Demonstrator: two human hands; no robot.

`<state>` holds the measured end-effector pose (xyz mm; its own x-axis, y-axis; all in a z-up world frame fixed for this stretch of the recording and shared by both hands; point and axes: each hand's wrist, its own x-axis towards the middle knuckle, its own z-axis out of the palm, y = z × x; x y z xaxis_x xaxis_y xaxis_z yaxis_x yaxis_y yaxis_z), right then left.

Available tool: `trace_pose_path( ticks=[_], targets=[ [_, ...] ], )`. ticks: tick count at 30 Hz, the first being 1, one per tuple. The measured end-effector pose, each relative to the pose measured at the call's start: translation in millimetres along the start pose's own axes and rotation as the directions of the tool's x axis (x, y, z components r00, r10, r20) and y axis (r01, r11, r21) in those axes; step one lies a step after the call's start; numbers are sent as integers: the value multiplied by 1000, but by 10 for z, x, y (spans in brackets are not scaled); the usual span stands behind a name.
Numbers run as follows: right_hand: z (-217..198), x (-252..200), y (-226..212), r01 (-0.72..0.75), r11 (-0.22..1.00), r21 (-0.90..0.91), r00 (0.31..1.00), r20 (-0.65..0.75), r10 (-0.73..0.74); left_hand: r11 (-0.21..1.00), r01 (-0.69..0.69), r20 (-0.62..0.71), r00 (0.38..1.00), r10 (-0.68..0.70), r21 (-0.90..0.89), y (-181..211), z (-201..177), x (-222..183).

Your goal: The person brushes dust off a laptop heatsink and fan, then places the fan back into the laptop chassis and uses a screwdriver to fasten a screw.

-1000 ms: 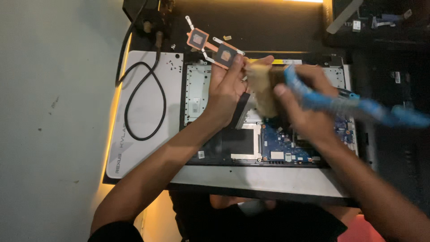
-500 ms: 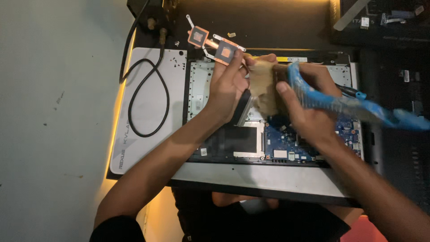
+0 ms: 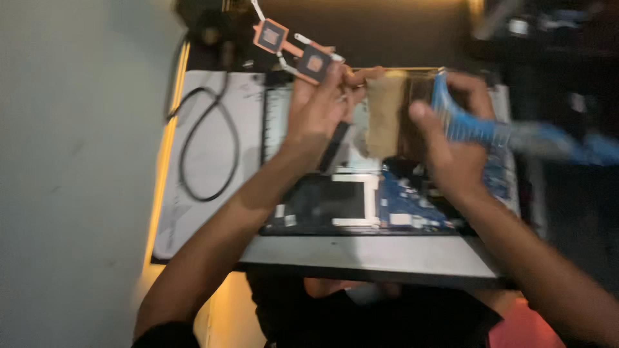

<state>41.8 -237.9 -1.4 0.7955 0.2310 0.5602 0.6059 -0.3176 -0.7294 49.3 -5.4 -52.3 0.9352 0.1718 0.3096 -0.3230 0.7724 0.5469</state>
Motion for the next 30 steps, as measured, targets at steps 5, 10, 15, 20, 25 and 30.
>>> trace_pose_path(
  ticks=[5, 10, 15, 20, 25, 30],
  targets=[
    [-394, 464, 502, 53, 938, 342, 984, -178, 9, 807, 84, 135, 971, -199, 584, 262, 302, -136],
    [-1935, 308, 584, 80, 866, 494, 979, -200, 23, 208, 60, 71, 818, -571, 976, 80, 942, -231],
    [-2889, -148, 313, 5, 987, 160, 992, -125, 15, 40, -672, 386, 375, -843, 739, -841, 1433, -316],
    [-3012, -268, 39, 74, 993, -94, 997, -31, -77, 227, -749, 568, 232, -790, 622, -2000, 1936, -31],
    [-3582, -863, 465, -58, 997, -42, 992, -110, 53, 441, -762, 764, 107, -636, 474, -3009, 2172, 462],
    [-4043, -1191, 1195, -300, 917, 262, 857, -349, 380, 226, -842, 592, 131, -795, 489, -3110, 2360, 608]
  ],
)
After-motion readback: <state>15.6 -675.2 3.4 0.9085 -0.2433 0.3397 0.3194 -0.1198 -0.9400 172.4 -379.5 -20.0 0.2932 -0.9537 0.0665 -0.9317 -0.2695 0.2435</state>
